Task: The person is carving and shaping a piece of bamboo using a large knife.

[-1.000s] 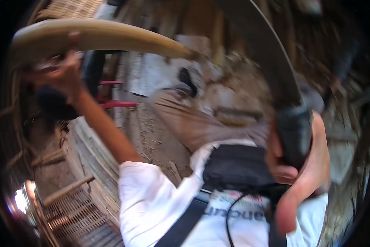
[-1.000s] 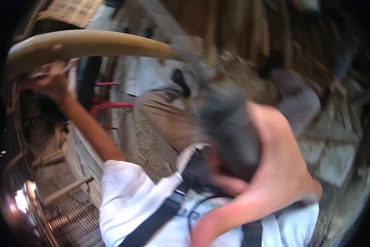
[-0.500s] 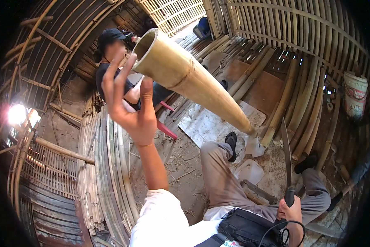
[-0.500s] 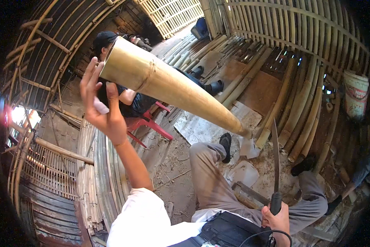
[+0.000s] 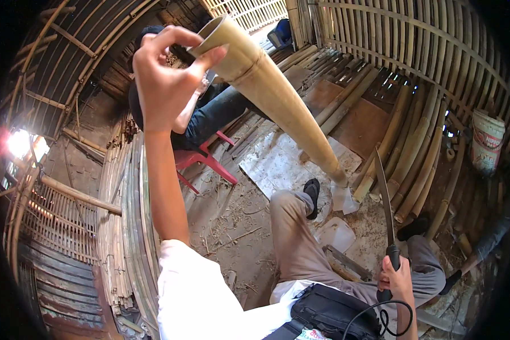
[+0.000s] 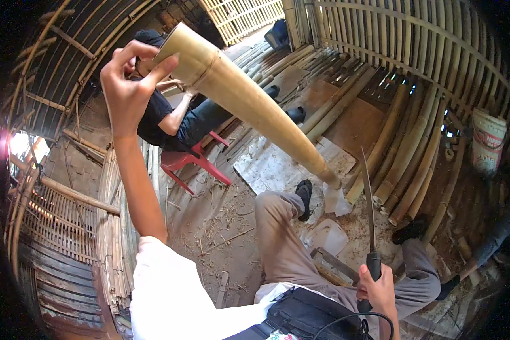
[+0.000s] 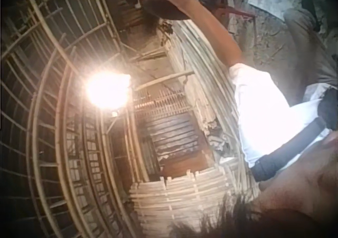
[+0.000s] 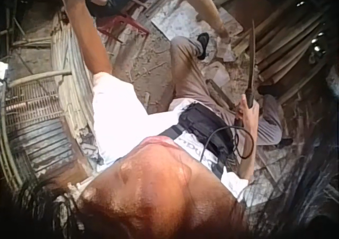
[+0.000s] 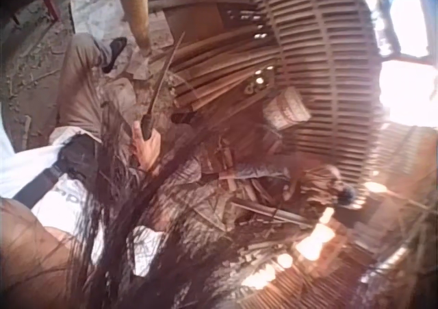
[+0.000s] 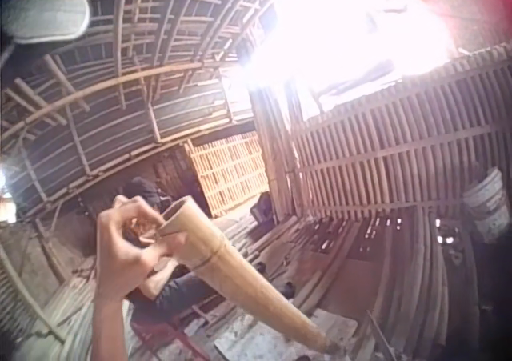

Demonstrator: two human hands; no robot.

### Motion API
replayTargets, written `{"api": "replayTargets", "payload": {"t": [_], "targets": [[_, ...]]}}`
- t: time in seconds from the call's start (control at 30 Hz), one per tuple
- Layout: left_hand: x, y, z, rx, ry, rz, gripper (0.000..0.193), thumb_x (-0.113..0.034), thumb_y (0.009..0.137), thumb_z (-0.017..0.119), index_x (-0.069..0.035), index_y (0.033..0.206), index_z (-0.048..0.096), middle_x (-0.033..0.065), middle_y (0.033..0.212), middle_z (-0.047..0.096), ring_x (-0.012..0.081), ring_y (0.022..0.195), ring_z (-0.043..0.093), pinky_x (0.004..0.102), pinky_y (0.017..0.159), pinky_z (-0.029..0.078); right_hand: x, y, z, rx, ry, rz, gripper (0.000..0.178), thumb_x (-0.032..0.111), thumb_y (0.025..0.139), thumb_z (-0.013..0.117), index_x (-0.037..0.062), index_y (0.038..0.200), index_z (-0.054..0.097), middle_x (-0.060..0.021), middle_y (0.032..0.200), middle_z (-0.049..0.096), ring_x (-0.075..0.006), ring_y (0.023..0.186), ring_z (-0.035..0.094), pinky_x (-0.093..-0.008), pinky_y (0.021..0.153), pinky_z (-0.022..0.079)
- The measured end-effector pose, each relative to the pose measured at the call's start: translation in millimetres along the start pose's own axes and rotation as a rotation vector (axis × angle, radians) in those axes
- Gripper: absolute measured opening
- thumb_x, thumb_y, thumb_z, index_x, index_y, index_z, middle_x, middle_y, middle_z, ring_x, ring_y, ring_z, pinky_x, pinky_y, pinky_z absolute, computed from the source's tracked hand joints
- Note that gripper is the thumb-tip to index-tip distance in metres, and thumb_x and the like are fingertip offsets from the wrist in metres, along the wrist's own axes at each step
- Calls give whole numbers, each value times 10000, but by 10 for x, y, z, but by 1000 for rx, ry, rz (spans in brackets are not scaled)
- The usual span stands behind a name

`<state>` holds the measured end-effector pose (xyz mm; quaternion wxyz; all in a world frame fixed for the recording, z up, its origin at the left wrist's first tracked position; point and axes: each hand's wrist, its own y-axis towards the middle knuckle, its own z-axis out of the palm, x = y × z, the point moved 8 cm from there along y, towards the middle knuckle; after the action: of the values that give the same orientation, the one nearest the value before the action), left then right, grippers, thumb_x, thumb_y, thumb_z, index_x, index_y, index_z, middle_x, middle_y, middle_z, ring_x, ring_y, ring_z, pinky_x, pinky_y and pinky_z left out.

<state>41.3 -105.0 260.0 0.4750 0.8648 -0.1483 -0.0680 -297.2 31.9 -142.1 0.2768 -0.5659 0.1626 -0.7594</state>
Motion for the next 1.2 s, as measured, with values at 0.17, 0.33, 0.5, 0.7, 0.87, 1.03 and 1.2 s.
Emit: {"api": "replayTargets", "payload": {"t": [0.17,0.33,0.5,0.7,0.87,1.03,1.2], "targets": [[-23,301,181,26,-147,176,243,-219,660,818,-35,655,660,5,673,604,92,628,493,265,566,382,355,-70,44,29,-12,-123,380,321,918,649,71,773,401,31,564,382,-58,429,387,-231,373,320],[148,664,432,12,-263,9,282,-225,720,801,-13,629,640,-19,580,574,32,574,493,206,547,377,517,-109,109,33,-26,-161,349,302,942,613,70,777,411,22,555,399,-60,431,401,-229,374,315],[-5,570,489,78,-134,33,330,-254,756,755,-2,596,615,-6,542,553,37,546,467,230,529,376,264,-18,88,50,1,-64,354,324,965,567,56,784,424,4,558,407,-71,435,397,-239,374,317],[-262,69,118,100,-257,-94,291,-174,759,717,26,604,573,-21,517,497,34,509,421,235,482,320,-80,64,45,97,-32,5,427,406,976,518,34,785,432,-18,560,412,-90,438,399,-247,376,319],[-255,-410,-309,43,-58,-160,313,-197,790,738,16,604,603,-30,526,499,21,508,365,246,478,233,-455,221,-15,68,-89,100,444,425,976,509,36,773,445,-22,553,414,-95,430,392,-248,380,313],[-126,-801,-598,68,-64,-138,219,-71,776,718,13,639,569,-16,612,460,69,616,367,249,570,264,-780,367,-27,92,-175,167,483,478,963,502,50,745,453,-21,542,424,-96,429,407,-247,386,310],[-82,-975,-711,57,-202,-139,241,-45,751,691,10,610,502,-2,627,434,123,695,370,270,644,293,-827,469,110,116,-224,195,492,480,964,498,51,727,458,-20,539,433,-101,419,409,-249,386,321]]}}
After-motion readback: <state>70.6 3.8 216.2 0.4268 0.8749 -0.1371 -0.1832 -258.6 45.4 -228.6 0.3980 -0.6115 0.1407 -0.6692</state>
